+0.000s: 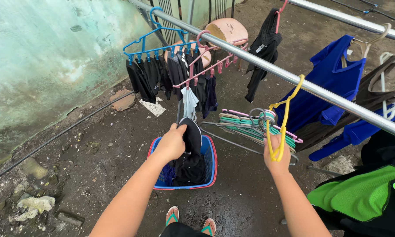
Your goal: The person takes various items of clothing from a blue basket and a black bucket and hangs them on a drying rack using plastic hangers.
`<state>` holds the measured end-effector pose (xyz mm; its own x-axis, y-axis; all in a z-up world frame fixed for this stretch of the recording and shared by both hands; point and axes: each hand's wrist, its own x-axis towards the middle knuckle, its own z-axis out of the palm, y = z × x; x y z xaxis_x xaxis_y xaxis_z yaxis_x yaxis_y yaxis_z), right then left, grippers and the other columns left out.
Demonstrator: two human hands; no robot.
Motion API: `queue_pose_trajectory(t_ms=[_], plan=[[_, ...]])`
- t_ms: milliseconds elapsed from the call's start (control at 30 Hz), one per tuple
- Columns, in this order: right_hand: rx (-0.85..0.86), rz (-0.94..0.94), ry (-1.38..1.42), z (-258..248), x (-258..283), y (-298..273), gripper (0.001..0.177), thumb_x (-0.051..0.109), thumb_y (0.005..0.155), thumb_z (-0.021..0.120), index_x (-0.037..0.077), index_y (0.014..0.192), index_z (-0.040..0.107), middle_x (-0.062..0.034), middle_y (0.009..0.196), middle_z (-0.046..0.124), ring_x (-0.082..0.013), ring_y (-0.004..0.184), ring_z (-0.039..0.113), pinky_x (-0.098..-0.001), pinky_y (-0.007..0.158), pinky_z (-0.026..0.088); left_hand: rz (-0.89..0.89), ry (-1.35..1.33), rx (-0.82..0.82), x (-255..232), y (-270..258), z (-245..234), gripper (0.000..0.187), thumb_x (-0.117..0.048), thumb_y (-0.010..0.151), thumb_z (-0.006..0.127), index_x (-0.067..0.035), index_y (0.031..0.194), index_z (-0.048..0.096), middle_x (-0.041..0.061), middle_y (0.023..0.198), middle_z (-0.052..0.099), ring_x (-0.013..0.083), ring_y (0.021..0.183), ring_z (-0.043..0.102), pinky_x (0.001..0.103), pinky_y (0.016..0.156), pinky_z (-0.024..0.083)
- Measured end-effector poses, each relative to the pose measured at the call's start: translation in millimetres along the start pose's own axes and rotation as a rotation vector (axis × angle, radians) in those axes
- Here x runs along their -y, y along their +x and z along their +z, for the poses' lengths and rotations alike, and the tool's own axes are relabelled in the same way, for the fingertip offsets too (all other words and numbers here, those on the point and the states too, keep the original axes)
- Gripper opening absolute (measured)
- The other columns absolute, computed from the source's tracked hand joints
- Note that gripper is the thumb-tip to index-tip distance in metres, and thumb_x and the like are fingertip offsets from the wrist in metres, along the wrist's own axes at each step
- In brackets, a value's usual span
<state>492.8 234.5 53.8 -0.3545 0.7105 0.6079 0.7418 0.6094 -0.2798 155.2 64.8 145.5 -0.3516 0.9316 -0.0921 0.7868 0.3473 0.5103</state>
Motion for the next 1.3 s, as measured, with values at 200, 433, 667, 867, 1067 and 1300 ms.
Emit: queue_pose_trajectory(t_ms=[200,433,667,867,1067,1300], plan=[[0.057,0.051,0.29,14.8,58.7,-18.5,0.015,0.016,0.094,0.071,0.015,0.109,0.071,-0.0098,0.092,0.063,-0.0327,0.084,0.065,-0.0438,0.072,0.052,-0.137,0.024,-0.106,29.9,1.0,-18.9,0.053,0.0,0.082,0.06,-0.005,0.135,0.057,0.024,0.145,0.052,0.0445,0.12,0.061,0.047,0.1,0.051],[-0.011,0.023,0.3,-1.4,112.6,-30.7,0.016,0.01,0.095,0.068,0.011,0.111,0.071,-0.0094,0.095,0.063,-0.0313,0.084,0.064,-0.0427,0.073,0.052,-0.22,0.073,-0.19,64.3,-12.0,-38.7,0.051,0.001,0.079,0.062,-0.005,0.13,0.06,0.021,0.145,0.051,0.0428,0.116,0.063,0.047,0.095,0.052],[0.056,-0.374,0.372,-2.5,224.9,-4.1,0.021,0.008,0.087,0.073,0.011,0.108,0.071,-0.008,0.091,0.063,-0.0288,0.087,0.062,-0.0404,0.075,0.047,0.342,-0.194,-0.019,59.9,-51.9,-54.5,0.058,-0.003,0.072,0.073,-0.002,0.128,0.059,0.02,0.125,0.061,0.0399,0.119,0.058,0.044,0.1,0.049],[-0.066,-0.222,0.443,-6.9,282.5,17.7,0.016,0.007,0.092,0.073,0.01,0.107,0.069,-0.0064,0.102,0.064,-0.0282,0.096,0.061,-0.0408,0.082,0.046,0.558,0.293,-0.28,80.2,-67.2,-111.4,0.027,-0.025,0.088,0.073,-0.014,0.112,0.071,0.007,0.095,0.067,0.0344,0.104,0.062,0.05,0.089,0.049],[-0.492,0.071,0.256,12.6,334.4,-26.8,0.011,0.006,0.091,0.075,0.011,0.095,0.066,-0.0158,0.134,0.049,-0.0364,0.133,0.049,-0.0584,0.127,0.03,0.679,0.069,-0.324,83.2,-54.8,-122.2,0.025,-0.029,0.099,0.065,-0.01,0.115,0.07,0.013,0.091,0.065,0.0357,0.081,0.069,0.046,0.07,0.055],[-0.072,0.428,0.37,68.5,333.4,-58.2,0.033,-0.001,0.071,0.075,0.007,0.103,0.073,-0.0284,0.133,0.047,-0.0494,0.121,0.048,-0.0498,0.103,0.041,0.852,-0.021,-0.279,35.0,-80.5,-145.4,0.027,-0.038,0.095,0.067,-0.012,0.099,0.07,0.011,0.084,0.068,0.0354,0.075,0.069,0.046,0.063,0.055]])
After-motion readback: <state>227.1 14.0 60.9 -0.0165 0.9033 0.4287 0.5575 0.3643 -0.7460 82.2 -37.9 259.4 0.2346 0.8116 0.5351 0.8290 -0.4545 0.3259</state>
